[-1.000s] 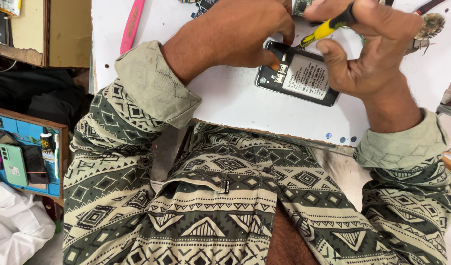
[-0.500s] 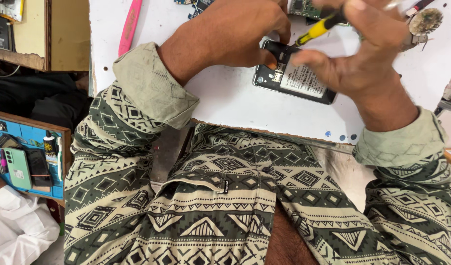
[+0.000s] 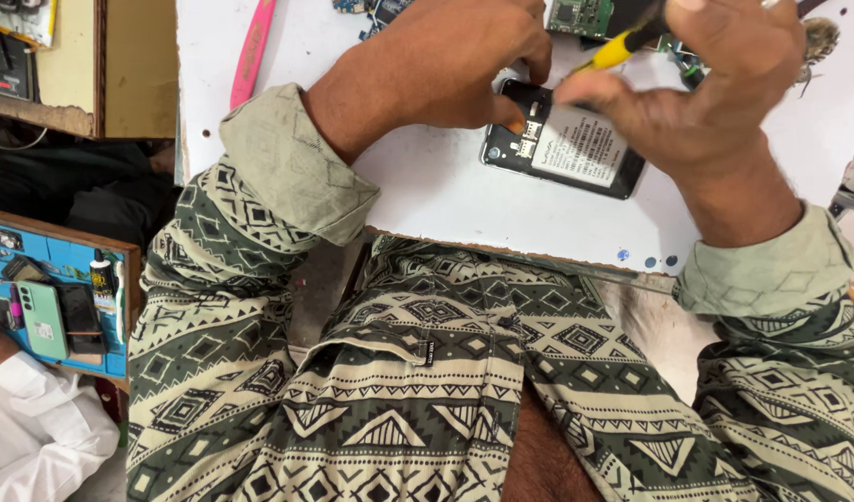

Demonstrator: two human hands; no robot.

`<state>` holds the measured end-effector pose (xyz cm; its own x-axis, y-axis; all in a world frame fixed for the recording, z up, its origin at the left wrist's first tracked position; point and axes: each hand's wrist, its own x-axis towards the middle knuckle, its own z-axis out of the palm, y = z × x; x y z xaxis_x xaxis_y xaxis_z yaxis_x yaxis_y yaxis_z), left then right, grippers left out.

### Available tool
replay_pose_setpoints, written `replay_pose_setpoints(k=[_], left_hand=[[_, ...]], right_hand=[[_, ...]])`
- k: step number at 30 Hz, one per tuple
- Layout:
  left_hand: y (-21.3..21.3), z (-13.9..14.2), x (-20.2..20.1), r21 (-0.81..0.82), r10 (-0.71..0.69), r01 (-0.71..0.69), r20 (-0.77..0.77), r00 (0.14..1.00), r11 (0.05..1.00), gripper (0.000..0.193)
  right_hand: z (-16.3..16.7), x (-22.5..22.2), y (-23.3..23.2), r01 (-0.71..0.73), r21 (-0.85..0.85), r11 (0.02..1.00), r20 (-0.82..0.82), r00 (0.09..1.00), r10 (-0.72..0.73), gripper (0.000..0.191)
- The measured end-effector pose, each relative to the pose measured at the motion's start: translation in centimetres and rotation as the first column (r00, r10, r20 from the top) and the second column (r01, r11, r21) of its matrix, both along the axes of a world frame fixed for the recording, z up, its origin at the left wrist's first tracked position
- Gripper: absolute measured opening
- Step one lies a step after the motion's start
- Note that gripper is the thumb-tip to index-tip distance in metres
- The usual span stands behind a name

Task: The person repairs a mobile phone at a workbench, using a screwdriver to unscrew and pry components from the phone's back panel and a disassembled circuit board, handling small boards and screens. They reposition the phone and boards repeatedly while working on the internal parts, then hold up the reassembled phone at the end.

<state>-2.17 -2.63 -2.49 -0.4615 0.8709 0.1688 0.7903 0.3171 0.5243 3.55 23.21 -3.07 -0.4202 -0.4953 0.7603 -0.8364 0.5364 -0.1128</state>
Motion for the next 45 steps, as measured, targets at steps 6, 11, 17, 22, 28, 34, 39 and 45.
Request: replay_pose_setpoints(k=[6,11,17,22,28,34,39,45], left_hand=[[-0.1,-0.1,-0.2,0.076,0.010,-0.012,0.021,1.000,0.997,0.046],[0.1,0.0,-0.6,0.089,-0.023,0.022,0.014,1.000,0.996,0.049],[0.1,-0.4,-0.8,0.031,-0.018,0.016,0.076,0.997,0.999,0.046],[0.2,0.6,-0.9,-0.014,-0.002,0.003,0.080,0.997,1.000,0.046],[0.1,2.4,-1.3,-0.082,0.017,-0.008,0.118,0.993,0.997,0.043],[-0.4,2.9,-1.0,0.033,-0.073,0.070,0.083,0.994,0.997,0.034],[-0.4,3.5,-0.7,0.048,-0.076,0.073,0.079,0.994,0.996,0.027],[0.0,3.9,-0.2,0.046,-0.040,0.036,0.078,0.996,0.998,0.025]], right_hand=[[0.0,-0.9,0.4,-0.049,0.008,0.999,-0.023,0.998,0.050,0.073],[1.1,-0.6,0.4,0.074,0.028,0.997,-0.070,0.995,-0.072,0.076],[0.2,-0.5,-0.9,-0.213,-0.180,0.960,0.197,0.949,0.247,0.072],[1.5,0.0,-0.9,0.100,0.018,0.995,0.037,0.994,-0.101,0.081],[2.8,-0.4,-2.7,-0.066,-0.154,0.986,0.216,0.971,0.098,0.066],[2.9,-0.1,-2.2,-0.120,-0.166,0.979,0.262,0.952,0.161,0.065],[2.8,-0.2,-2.4,-0.014,-0.173,0.985,0.140,0.989,0.039,0.069],[3.2,0.2,-2.7,-0.009,-0.131,0.991,0.127,0.992,0.026,0.061]])
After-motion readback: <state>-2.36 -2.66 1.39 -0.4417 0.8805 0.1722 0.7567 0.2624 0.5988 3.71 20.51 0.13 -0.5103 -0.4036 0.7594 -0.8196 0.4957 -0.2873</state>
